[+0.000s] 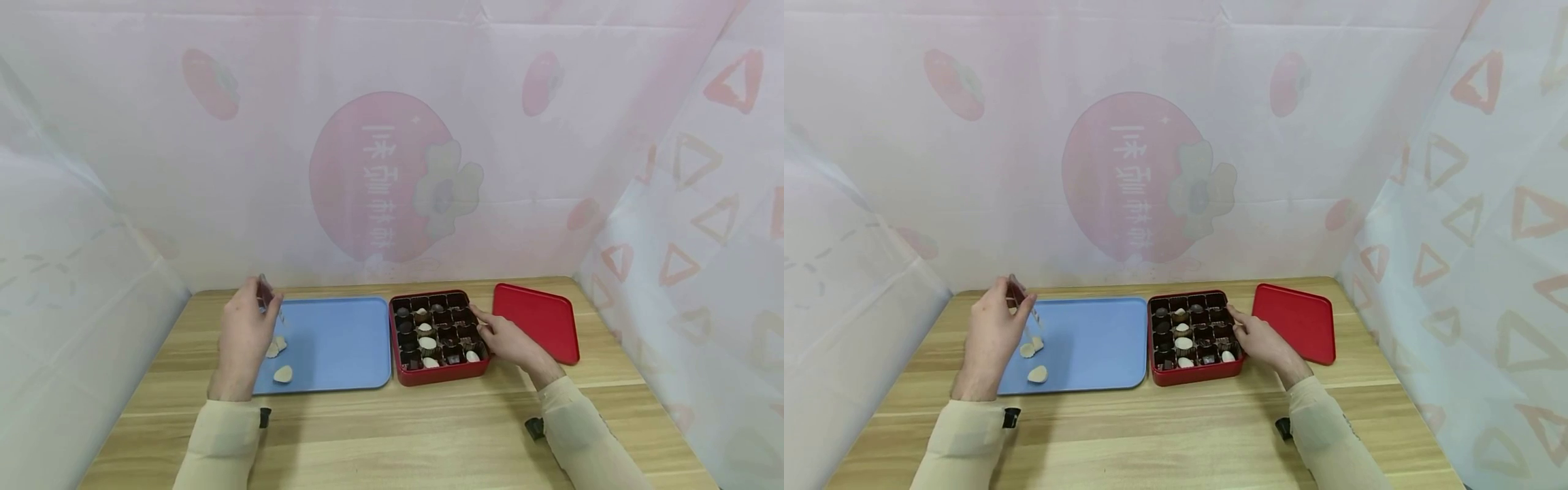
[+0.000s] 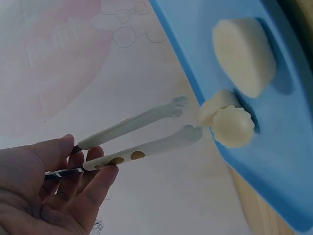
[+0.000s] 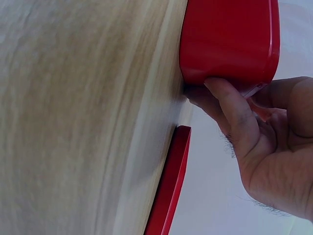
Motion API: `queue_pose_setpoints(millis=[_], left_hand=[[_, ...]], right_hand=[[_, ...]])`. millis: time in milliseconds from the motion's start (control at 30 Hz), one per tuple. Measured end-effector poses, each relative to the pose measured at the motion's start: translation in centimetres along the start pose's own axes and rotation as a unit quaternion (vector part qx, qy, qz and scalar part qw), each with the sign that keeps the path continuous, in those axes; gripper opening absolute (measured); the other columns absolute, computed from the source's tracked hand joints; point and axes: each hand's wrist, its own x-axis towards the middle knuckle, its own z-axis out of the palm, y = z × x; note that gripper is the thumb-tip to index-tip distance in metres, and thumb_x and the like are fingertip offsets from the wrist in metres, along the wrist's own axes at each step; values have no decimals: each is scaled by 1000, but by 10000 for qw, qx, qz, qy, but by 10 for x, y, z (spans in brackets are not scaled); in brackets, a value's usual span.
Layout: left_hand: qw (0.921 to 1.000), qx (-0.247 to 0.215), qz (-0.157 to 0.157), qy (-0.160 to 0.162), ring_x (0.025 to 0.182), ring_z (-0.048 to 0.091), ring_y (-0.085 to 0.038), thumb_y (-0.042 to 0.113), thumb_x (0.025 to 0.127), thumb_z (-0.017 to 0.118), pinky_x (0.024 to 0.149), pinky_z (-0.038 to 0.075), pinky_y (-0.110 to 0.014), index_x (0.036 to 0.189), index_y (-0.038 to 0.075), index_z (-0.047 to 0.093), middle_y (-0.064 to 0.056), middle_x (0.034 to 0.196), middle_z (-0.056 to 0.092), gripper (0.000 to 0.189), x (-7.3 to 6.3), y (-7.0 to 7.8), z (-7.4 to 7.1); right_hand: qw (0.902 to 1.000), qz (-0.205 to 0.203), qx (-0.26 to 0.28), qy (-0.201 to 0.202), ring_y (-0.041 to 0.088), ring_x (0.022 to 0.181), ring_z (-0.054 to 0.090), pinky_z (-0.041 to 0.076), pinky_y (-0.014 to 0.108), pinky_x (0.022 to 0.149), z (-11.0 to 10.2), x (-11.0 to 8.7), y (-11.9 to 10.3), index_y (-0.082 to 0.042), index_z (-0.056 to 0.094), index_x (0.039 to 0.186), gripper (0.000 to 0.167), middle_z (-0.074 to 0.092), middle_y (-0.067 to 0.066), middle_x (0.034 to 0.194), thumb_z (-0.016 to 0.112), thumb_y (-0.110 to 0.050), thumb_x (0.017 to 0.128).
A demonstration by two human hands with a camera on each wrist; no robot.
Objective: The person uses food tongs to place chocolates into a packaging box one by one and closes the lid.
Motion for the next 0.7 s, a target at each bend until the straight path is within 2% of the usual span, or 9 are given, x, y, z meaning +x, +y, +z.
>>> queue_pose_setpoints(millis=[67, 133, 200, 400, 467, 700], left_hand=[[10000, 39, -62, -47, 109, 82, -54, 10, 115, 76, 88, 74, -67, 123, -5, 67, -31, 117, 78, 19, -1, -3, 2], [9998, 108, -141, -105, 109, 82, -53, 11, 116, 76, 87, 74, -66, 124, -5, 67, -31, 117, 78, 20, -1, -7, 5], [9995, 149, -215, -178, 110, 82, -52, 12, 116, 75, 87, 74, -65, 125, -4, 66, -30, 118, 79, 20, -1, -10, 8], [9988, 178, -286, -367, 110, 81, -51, 11, 116, 74, 86, 73, -63, 126, -3, 66, -29, 116, 79, 19, 0, -20, 15], [9985, 195, -317, -411, 110, 82, -50, 11, 116, 74, 86, 74, -62, 126, -3, 66, -28, 116, 80, 18, 0, -21, 17], [9977, 289, -349, -506, 103, 81, -45, 8, 116, 72, 79, 72, -55, 124, -3, 65, -27, 113, 79, 16, 1, -24, 22]], right_hand=[[10000, 41, 7, -28, 9, 56, 34, 36, 22, 51, 0, 0, 0, -3, 35, 182, 62, 74, 29, 129, 51, -7, 122], [10000, 70, 12, -48, 9, 56, 34, 35, 21, 51, 0, 1, 1, -4, 34, 182, 62, 71, 22, 110, 51, -8, 122], [9999, 89, 19, -50, 9, 56, 34, 35, 21, 50, 0, 1, 1, -4, 34, 183, 62, 68, 18, 103, 51, -8, 122], [10000, 76, 14, -33, 9, 56, 33, 35, 21, 50, 1, 1, 1, -4, 34, 182, 62, 65, 14, 100, 50, -8, 122], [9999, 95, 13, -57, 8, 56, 33, 34, 21, 51, 0, 1, 1, -4, 34, 183, 63, 59, 12, 94, 50, -8, 122], [10000, 51, 39, -9, 9, 56, 34, 35, 21, 50, 0, 0, 1, -4, 35, 182, 62, 65, 14, 100, 51, -7, 122]])
